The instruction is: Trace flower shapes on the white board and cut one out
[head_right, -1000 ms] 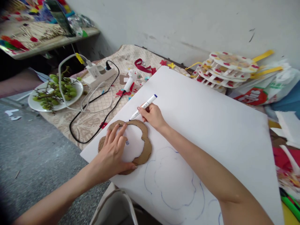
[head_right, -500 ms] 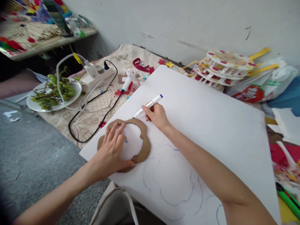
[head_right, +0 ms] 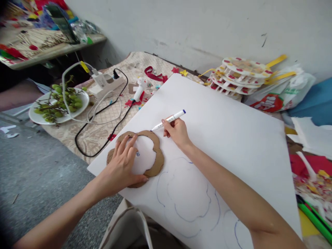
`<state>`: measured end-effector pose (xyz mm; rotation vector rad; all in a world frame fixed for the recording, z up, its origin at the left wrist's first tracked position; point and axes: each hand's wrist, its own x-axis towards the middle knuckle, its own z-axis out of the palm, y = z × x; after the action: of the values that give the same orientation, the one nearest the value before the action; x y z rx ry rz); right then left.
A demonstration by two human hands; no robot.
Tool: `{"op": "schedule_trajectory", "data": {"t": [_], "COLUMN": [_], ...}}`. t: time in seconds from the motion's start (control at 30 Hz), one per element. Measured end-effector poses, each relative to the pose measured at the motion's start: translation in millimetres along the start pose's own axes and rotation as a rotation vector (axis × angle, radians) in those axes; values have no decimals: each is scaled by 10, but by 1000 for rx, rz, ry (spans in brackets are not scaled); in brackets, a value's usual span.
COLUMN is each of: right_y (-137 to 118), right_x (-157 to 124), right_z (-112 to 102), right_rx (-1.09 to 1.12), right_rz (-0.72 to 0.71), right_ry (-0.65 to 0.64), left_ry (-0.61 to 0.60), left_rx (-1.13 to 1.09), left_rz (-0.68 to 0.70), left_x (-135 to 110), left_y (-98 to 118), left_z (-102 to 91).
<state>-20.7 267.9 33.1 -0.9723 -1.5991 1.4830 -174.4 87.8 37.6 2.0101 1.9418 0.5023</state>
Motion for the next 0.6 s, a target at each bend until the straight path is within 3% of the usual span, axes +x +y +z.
{"op": "schedule_trajectory", "data": {"t": [0.6], "right_y": [-4], "right_x": [-453], "right_z": [-180], "right_rx": [-32], "right_rz": [-6], "right_ry": [106], "left_ry": [0], "left_rx": [3], "left_rz": [13], "left_x": [2], "left_y": [-3], "left_z": [1]}}
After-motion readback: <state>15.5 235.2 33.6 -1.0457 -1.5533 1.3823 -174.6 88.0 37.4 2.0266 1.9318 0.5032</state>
